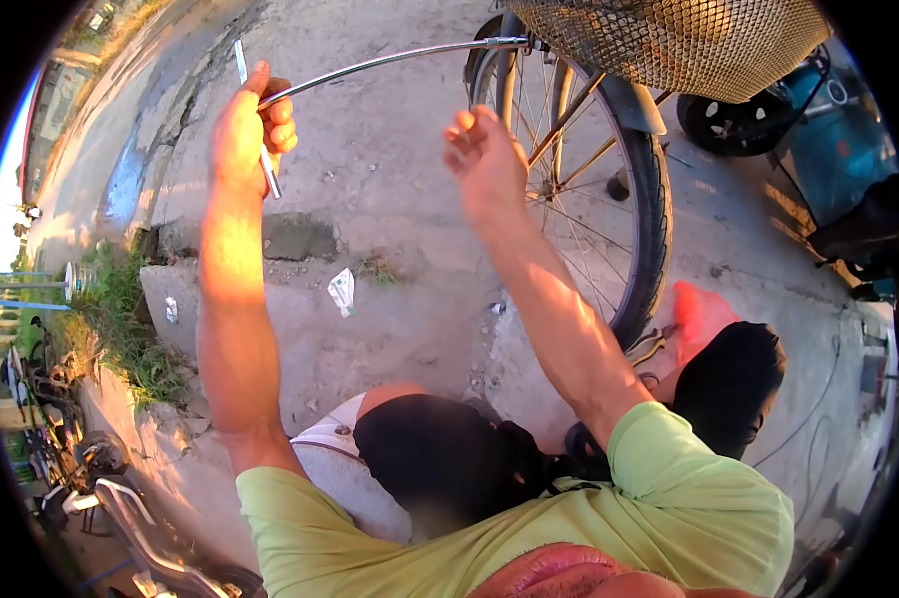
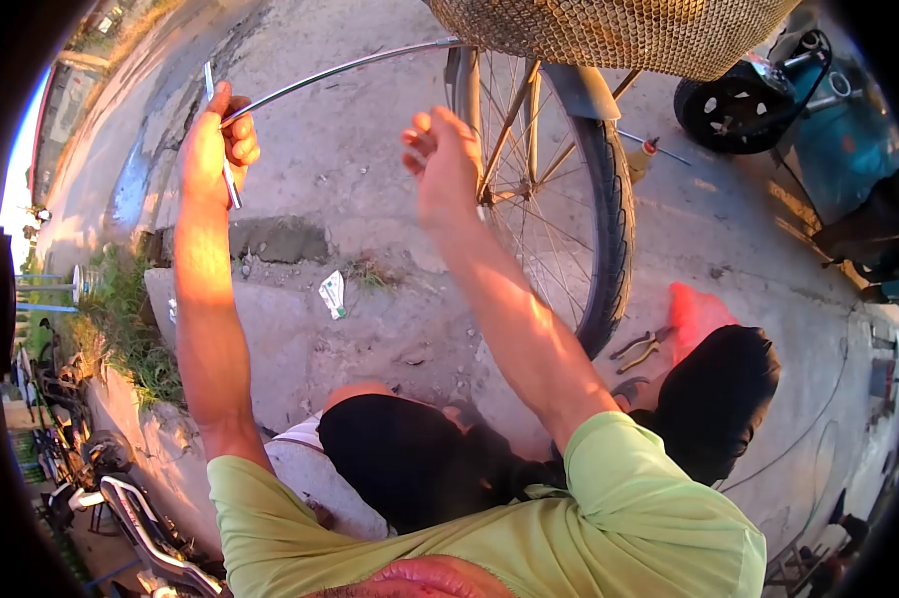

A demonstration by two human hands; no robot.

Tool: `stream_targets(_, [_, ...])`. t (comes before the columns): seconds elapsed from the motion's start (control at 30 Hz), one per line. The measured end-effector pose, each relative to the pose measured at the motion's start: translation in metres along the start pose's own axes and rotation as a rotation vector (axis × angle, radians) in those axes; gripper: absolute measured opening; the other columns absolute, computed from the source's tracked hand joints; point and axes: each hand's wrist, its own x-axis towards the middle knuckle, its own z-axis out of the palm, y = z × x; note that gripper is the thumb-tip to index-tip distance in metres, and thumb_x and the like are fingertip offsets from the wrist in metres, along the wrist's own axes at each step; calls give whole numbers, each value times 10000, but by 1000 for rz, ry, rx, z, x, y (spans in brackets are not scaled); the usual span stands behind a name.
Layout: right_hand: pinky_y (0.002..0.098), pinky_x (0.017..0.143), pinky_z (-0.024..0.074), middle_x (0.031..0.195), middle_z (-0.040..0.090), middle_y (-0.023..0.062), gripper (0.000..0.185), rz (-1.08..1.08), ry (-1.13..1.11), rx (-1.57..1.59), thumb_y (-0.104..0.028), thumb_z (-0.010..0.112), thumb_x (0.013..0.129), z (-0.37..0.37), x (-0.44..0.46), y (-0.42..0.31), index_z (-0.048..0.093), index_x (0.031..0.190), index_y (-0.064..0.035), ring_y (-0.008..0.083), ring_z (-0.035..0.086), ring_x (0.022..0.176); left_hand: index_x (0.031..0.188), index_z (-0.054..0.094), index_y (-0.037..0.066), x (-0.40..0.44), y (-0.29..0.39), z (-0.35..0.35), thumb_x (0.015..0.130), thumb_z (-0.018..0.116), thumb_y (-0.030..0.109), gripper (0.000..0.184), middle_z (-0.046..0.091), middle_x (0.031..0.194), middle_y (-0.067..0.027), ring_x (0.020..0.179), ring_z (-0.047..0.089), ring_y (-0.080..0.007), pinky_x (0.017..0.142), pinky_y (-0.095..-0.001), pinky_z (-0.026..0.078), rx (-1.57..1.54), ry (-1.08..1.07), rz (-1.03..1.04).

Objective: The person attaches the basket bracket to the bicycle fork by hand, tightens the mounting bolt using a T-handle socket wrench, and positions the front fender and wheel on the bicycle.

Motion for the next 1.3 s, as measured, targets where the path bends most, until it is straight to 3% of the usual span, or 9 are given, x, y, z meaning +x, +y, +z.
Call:
stream_targets(0.17, [328, 836, 507, 1038, 674, 104, 340, 136, -467, -499, -168, 610, 948, -48, -134, -49, 579, 1233, 15, 179, 646, 922, 892, 574, 49, 8, -2, -10, 963, 629, 286, 253, 438, 559, 26, 418, 339, -67, 410, -252, 229, 128, -96, 14])
stream_targets(0.27, [325, 751, 527, 894, 676, 129, 178, -258, -682, -806, -84, 623, 905, -70, -160, -135, 674, 1018, 45, 195, 660, 804, 863, 564, 76, 7, -6, -6, 957, 627, 268, 223, 419, 541, 46, 405, 319, -60, 401, -259, 216, 169, -55, 53])
stream_targets(0.33, [306, 689, 491, 816, 639, 136, 268, -529, -520, -893, -158, 537, 931, -89, -154, -183, 660, 1039, 55, 180, 605, 716, 862, 563, 82, 3, -8, -4, 948, 635, 270, 219, 419, 540, 47, 397, 310, -56, 394, -262, 209, 200, -42, 94])
stream_targets(0.37, [293, 721, 469, 857, 634, 121, 333, -594, -291, -806, -211, 504, 954, -99, -146, -199, 636, 1109, 52, 168, 583, 743, 862, 562, 78, 1, -12, -2, 944, 642, 276, 228, 423, 542, 46, 398, 314, -55, 395, -260, 210, 205, -36, 96])
stream_targets(0.43, [298, 888, 432, 1096, 628, 101, 441, -635, 11, -961, -251, 533, 962, -89, -120, -210, 562, 1306, 23, 183, 577, 993, 863, 560, 71, -1, -14, 1, 936, 655, 288, 247, 432, 545, 44, 399, 321, -54, 395, -258, 213, 220, -27, 114])
stream_targets(0.57, [308, 990, 413, 1192, 587, 94, 637, -377, -191, -1116, -274, 622, 914, -85, -91, -185, 410, 1432, 30, 175, 552, 1088, 885, 567, 42, -3, -17, 3, 927, 673, 296, 278, 447, 552, 35, 401, 335, -54, 392, -253, 216, 207, -13, 117])
stream_targets(0.63, [298, 950, 447, 1197, 597, 100, 687, -428, -59, -1388, -181, 659, 860, -74, -98, -169, 365, 1443, 34, 158, 561, 1058, 900, 576, 31, -5, -20, 5, 926, 678, 301, 289, 455, 557, 30, 401, 339, -54, 390, -251, 216, 195, -2, 122])
stream_targets(0.8, [306, 937, 483, 1214, 600, 102, 670, -373, -126, -1270, -57, 616, 835, -75, -96, -170, 349, 1444, 29, 157, 584, 1058, 893, 596, 28, -8, -50, 8, 922, 693, 298, 288, 472, 576, 29, 419, 359, -45, 393, -236, 243, 126, 85, 156])
stream_targets(1.3, [313, 915, 494, 1209, 592, 107, 678, -393, -150, -1218, -10, 592, 822, -74, -95, -169, 330, 1446, 31, 166, 592, 1047, 836, 571, 42, -27, -71, 19, 933, 676, 266, 266, 485, 574, 32, 442, 413, -50, 407, -230, 301, 154, 157, 241])
